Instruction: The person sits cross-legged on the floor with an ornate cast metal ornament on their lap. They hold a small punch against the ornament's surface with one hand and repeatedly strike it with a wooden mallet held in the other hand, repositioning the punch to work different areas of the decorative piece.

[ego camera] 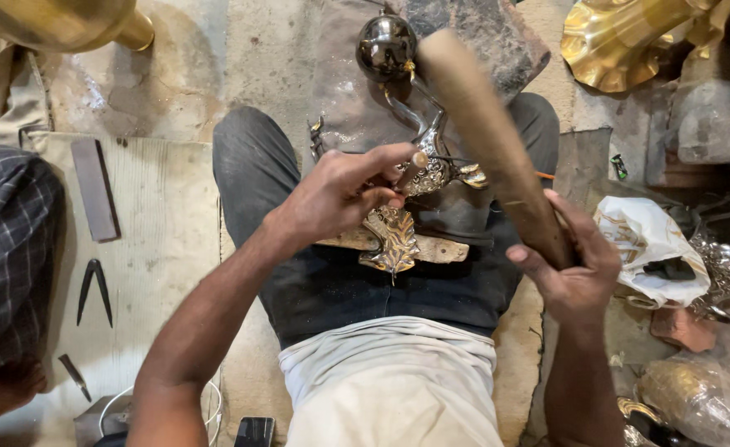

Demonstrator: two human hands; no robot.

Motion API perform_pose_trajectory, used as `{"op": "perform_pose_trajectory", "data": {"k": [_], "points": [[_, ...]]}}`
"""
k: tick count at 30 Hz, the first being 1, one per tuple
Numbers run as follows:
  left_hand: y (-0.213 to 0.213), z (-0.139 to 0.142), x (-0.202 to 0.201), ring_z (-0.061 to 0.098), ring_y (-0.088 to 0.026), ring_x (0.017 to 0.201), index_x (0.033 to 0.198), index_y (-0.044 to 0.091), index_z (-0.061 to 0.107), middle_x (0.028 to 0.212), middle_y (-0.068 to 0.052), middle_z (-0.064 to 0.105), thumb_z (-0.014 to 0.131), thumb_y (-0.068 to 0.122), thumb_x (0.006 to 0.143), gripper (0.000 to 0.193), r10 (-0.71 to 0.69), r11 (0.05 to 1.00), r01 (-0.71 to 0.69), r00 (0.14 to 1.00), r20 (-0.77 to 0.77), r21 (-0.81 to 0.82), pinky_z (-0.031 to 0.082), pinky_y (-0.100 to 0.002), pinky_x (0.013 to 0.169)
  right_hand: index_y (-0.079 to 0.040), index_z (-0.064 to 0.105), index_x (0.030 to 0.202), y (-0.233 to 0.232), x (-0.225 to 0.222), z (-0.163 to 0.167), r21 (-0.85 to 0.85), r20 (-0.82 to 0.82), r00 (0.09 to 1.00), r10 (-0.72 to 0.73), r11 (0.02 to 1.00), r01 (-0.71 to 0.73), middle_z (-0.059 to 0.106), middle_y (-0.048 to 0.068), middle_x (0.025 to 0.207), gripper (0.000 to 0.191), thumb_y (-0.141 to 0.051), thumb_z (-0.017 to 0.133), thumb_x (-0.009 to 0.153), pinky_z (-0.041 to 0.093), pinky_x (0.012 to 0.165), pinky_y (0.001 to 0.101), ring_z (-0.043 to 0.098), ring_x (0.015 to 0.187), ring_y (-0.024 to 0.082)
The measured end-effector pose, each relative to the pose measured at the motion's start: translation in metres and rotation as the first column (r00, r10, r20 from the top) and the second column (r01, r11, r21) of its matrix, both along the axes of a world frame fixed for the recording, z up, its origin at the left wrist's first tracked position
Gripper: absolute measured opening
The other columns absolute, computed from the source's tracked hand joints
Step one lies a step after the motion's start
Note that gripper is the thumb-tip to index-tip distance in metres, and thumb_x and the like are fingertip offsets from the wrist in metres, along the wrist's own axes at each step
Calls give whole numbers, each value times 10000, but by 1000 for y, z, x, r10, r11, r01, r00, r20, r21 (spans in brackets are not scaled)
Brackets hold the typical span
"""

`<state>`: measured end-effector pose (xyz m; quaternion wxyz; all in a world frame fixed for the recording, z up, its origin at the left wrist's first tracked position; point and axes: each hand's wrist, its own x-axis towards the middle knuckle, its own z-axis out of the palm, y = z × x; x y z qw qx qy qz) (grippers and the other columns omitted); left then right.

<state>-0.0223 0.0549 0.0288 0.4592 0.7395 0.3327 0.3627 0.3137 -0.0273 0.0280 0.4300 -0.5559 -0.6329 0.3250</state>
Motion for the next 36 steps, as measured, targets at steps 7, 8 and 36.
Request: {"op": "perform_pose_trajectory", "data": {"k": [7, 8, 36], "points": [[-4, -2, 0, 804, -196, 982, 1454, 102, 526, 1149, -131, 753, 619, -150, 922, 596, 13, 992, -12, 1000, -5, 128, 675, -314, 849, -92, 615, 1445, 35, -8, 43, 178, -12, 989, 146, 974, -142, 753, 97, 1135, 676, -190, 918, 848, 578, 878, 216, 729, 1003, 89], [-4, -3, 0, 809, -193, 980, 1455, 107, 532, 1133, -125, 758, 623, -144, 935, 584, 17, 994, -15, 1000, -11, 109, 676, -309, 837, -117, 609, 1426, 37, -13, 48, 149, -147, 983, 108, 985, -87, 747, 68, 1128, 658, -233, 903, 849, 572, 895, 210, 717, 1005, 67], [-9, -11, 2, 811, -190, 979, 1470, 111, 486, 1078, -121, 756, 587, -171, 912, 634, 56, 998, -57, 998, 22, 34, 674, -309, 843, -64, 688, 1303, 52, -22, 94, -245, 139, 911, 388, 905, -348, 698, 40, 850, 440, -184, 801, 895, 434, 588, 243, 530, 603, 80]]}}
